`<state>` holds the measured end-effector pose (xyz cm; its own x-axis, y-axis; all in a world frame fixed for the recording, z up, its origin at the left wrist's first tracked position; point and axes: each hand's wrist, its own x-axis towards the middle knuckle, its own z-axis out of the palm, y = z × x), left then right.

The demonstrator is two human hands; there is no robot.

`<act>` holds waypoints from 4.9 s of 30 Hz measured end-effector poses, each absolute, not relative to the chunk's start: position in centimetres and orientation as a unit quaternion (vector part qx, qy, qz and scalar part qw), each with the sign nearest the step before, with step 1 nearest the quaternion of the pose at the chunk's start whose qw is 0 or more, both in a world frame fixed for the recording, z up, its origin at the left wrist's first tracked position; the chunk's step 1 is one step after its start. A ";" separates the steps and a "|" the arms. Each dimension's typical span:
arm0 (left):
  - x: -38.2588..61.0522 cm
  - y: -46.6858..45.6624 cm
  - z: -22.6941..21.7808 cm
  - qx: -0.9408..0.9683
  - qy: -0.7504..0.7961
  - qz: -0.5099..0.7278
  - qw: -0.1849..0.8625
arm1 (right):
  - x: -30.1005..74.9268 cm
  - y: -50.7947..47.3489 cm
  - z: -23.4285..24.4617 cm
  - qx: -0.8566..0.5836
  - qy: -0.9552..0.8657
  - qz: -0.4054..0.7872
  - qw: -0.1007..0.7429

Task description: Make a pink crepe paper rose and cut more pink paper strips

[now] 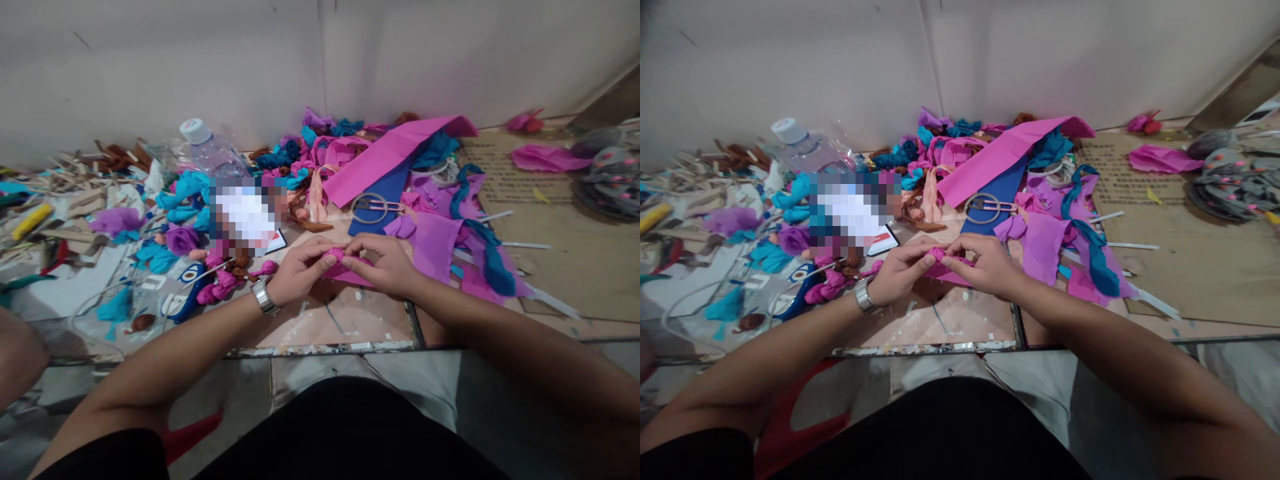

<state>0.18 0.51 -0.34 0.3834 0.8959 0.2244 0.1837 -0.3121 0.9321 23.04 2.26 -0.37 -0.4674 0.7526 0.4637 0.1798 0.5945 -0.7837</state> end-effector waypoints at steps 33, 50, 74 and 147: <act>0.3 0.5 -0.9 0.601 0.463 0.462 0.459 | 23.4 3.3 -1.2 -0.257 -0.828 0.284 0.410; 0.5 0.1 -1.0 0.623 0.404 0.488 0.459 | 23.3 2.5 -1.1 -0.326 -0.791 0.334 0.396; 1.0 0.1 -0.6 0.572 0.422 0.529 0.462 | 23.1 2.7 -0.8 -0.382 -0.776 0.263 0.428; 1.3 -0.1 -0.7 0.548 0.383 0.457 0.587 | 22.8 2.5 -0.2 -0.356 -0.756 0.339 0.432</act>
<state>1.30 -0.06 -0.67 0.2901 0.9556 0.0514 -0.1172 -0.0178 0.9929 22.81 2.52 -0.21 -0.3732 0.8312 0.4122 0.2450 0.5168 -0.8203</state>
